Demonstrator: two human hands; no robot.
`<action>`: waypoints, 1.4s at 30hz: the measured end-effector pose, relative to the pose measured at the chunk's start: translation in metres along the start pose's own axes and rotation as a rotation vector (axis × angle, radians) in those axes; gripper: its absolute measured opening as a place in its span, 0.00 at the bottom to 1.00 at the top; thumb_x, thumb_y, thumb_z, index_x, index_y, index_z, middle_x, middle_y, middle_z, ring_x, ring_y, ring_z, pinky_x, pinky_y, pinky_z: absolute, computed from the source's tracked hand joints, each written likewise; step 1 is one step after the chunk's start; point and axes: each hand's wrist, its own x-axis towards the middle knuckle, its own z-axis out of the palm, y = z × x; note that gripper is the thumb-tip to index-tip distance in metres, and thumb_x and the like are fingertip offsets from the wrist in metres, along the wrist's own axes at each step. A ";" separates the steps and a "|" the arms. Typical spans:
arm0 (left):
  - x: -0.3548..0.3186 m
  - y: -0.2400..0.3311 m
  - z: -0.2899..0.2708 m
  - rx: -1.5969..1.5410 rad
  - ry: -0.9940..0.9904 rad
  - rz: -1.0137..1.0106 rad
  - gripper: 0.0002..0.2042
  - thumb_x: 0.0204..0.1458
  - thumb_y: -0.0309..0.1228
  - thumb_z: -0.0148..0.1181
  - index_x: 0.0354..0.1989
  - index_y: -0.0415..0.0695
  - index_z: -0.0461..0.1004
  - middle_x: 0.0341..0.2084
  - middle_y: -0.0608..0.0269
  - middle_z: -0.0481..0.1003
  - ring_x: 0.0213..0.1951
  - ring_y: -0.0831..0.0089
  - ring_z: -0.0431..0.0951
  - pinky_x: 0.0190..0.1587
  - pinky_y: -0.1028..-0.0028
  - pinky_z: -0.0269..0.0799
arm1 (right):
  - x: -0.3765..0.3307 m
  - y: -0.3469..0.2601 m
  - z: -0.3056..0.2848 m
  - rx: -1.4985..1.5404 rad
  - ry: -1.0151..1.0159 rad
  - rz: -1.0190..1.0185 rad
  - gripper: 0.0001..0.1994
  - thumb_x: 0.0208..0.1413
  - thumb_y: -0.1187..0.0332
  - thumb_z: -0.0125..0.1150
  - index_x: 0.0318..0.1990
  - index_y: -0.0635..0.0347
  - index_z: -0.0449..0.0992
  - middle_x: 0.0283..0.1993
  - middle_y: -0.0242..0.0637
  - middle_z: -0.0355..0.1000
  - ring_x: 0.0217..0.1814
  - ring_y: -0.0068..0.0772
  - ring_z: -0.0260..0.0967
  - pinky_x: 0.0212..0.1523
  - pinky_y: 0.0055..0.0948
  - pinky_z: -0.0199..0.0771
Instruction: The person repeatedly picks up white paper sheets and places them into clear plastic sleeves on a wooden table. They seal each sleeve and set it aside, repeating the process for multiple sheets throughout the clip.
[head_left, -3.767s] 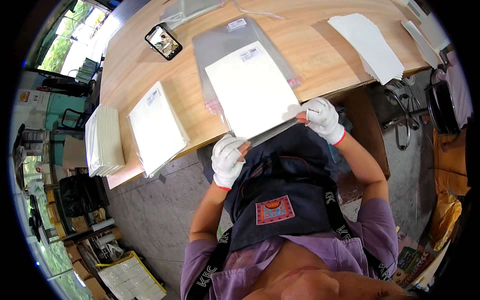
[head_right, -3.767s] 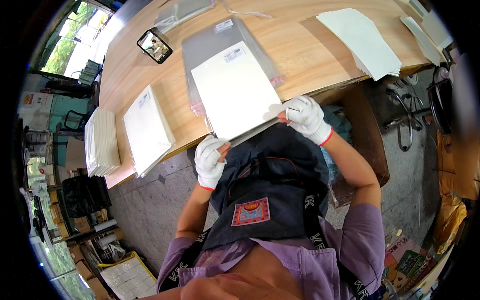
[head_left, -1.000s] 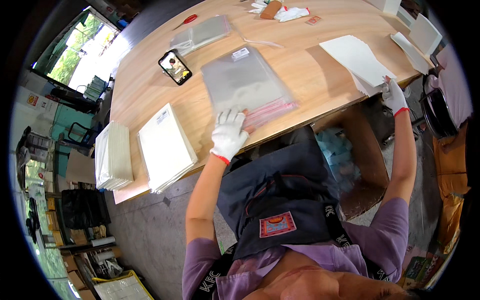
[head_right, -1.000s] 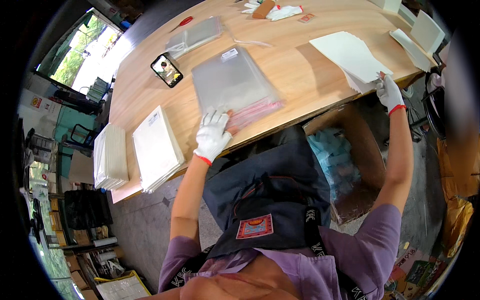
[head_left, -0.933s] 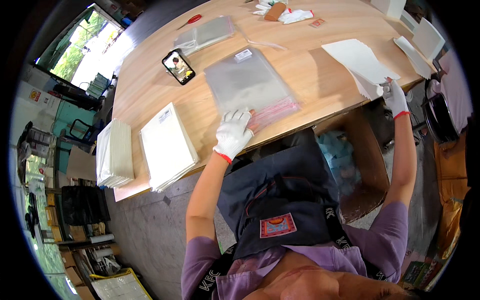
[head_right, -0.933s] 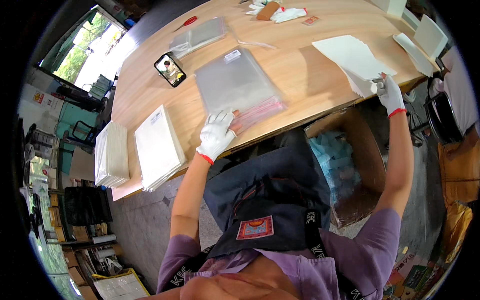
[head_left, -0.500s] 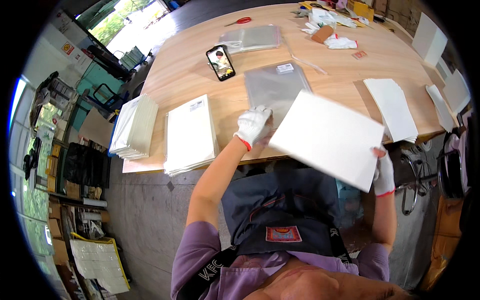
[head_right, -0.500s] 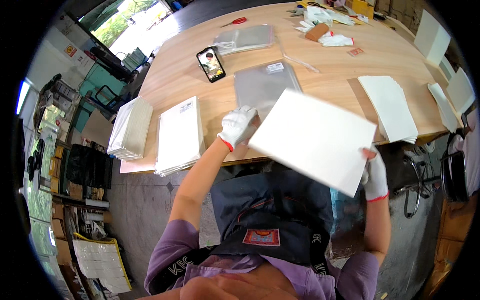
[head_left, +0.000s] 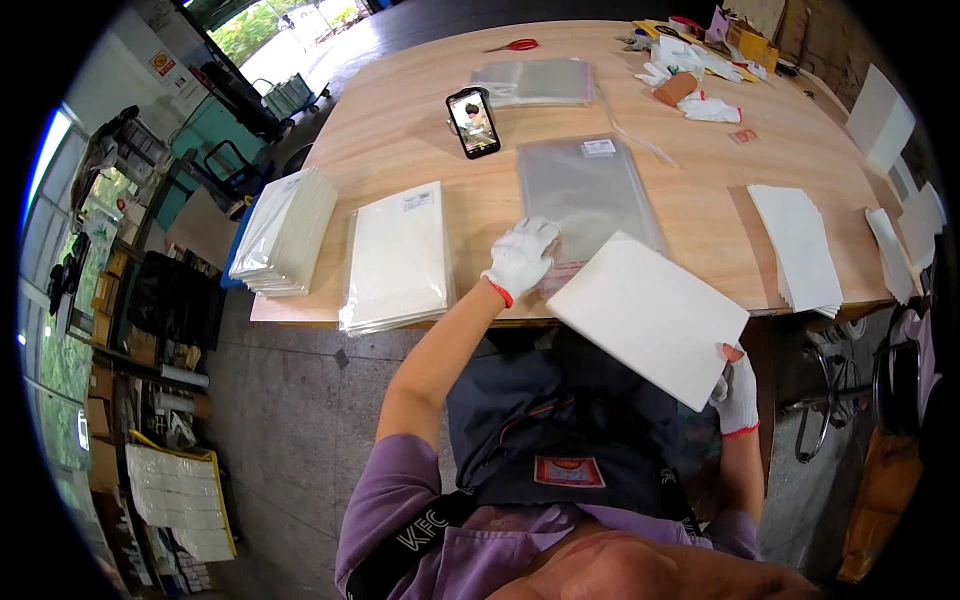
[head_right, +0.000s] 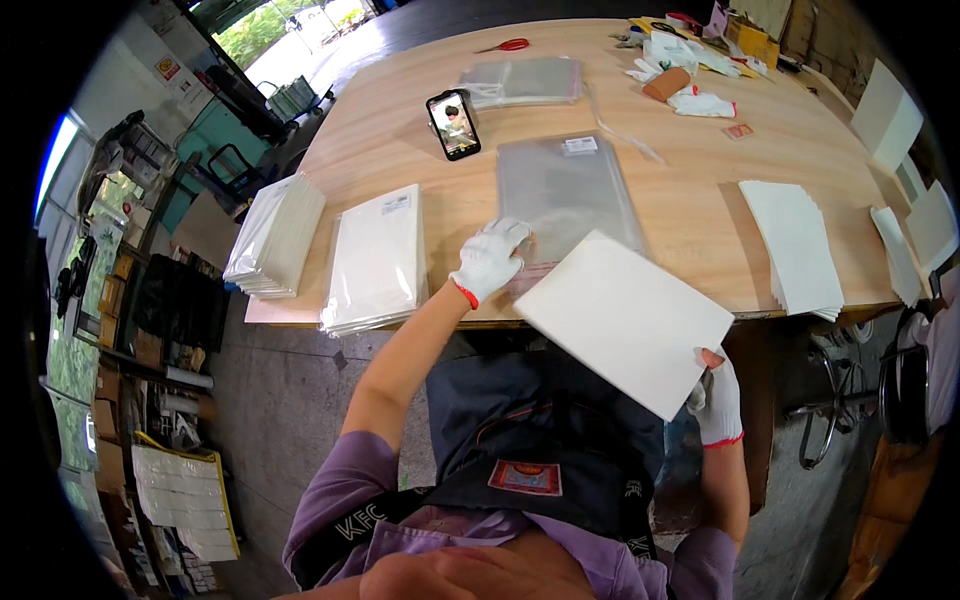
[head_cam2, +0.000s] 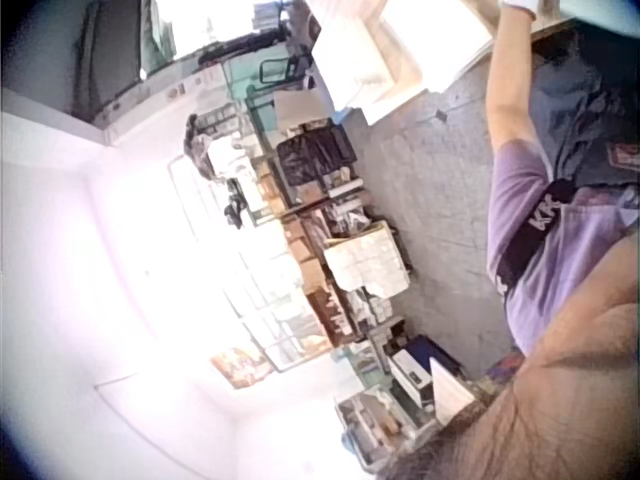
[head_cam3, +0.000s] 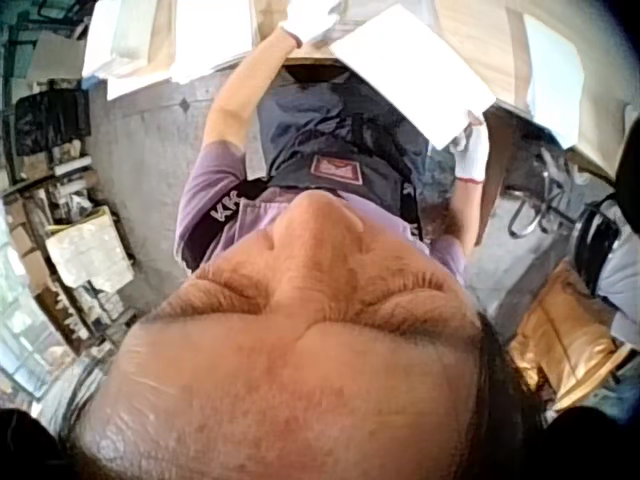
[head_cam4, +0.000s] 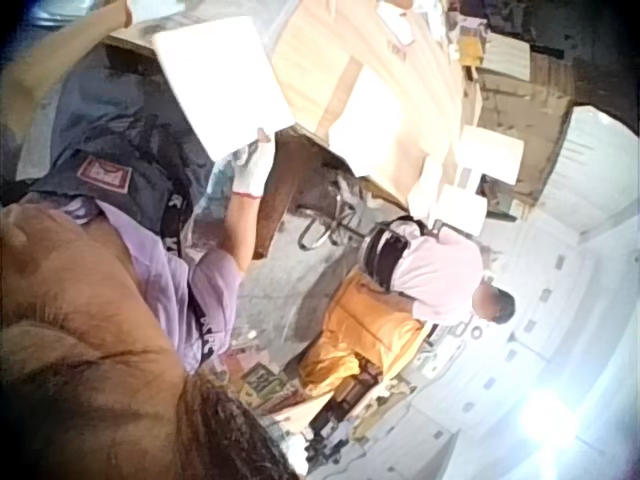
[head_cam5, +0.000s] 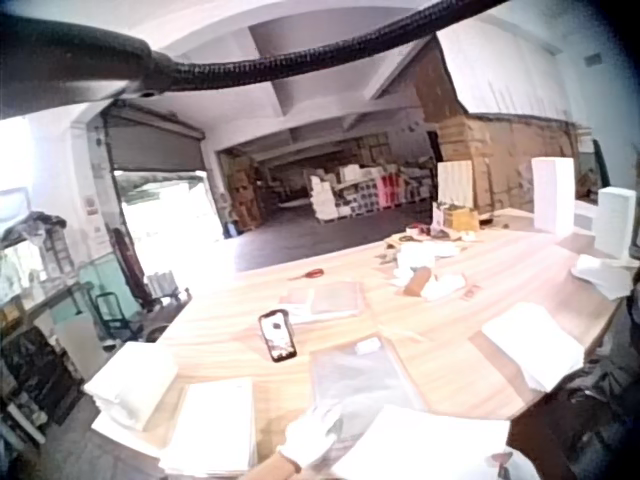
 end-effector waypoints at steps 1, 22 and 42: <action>-0.001 0.002 -0.002 -0.005 0.037 0.010 0.15 0.37 0.22 0.52 0.36 0.51 0.73 0.34 0.63 0.73 0.38 0.59 0.73 0.37 0.62 0.70 | 0.000 0.006 -0.003 0.037 0.010 -0.023 0.21 0.53 0.64 0.53 0.52 0.66 0.66 0.37 0.35 0.73 0.22 0.22 0.69 0.18 0.18 0.67; -0.052 0.089 0.019 -1.254 0.464 -0.618 0.25 0.51 0.21 0.54 0.59 0.41 0.58 0.39 0.57 0.71 0.36 0.73 0.74 0.37 0.75 0.71 | -0.024 0.043 0.041 0.326 0.151 -0.091 0.23 0.57 0.67 0.51 0.59 0.62 0.59 0.53 0.38 0.65 0.52 0.31 0.67 0.49 0.26 0.71; -0.128 0.118 0.029 -1.246 -0.516 -0.600 0.12 0.58 0.30 0.48 0.43 0.35 0.72 0.30 0.61 0.76 0.27 0.79 0.75 0.30 0.77 0.72 | -0.024 0.070 0.079 0.118 0.186 0.154 0.16 0.60 0.60 0.52 0.51 0.59 0.65 0.39 0.36 0.69 0.35 0.33 0.70 0.34 0.30 0.75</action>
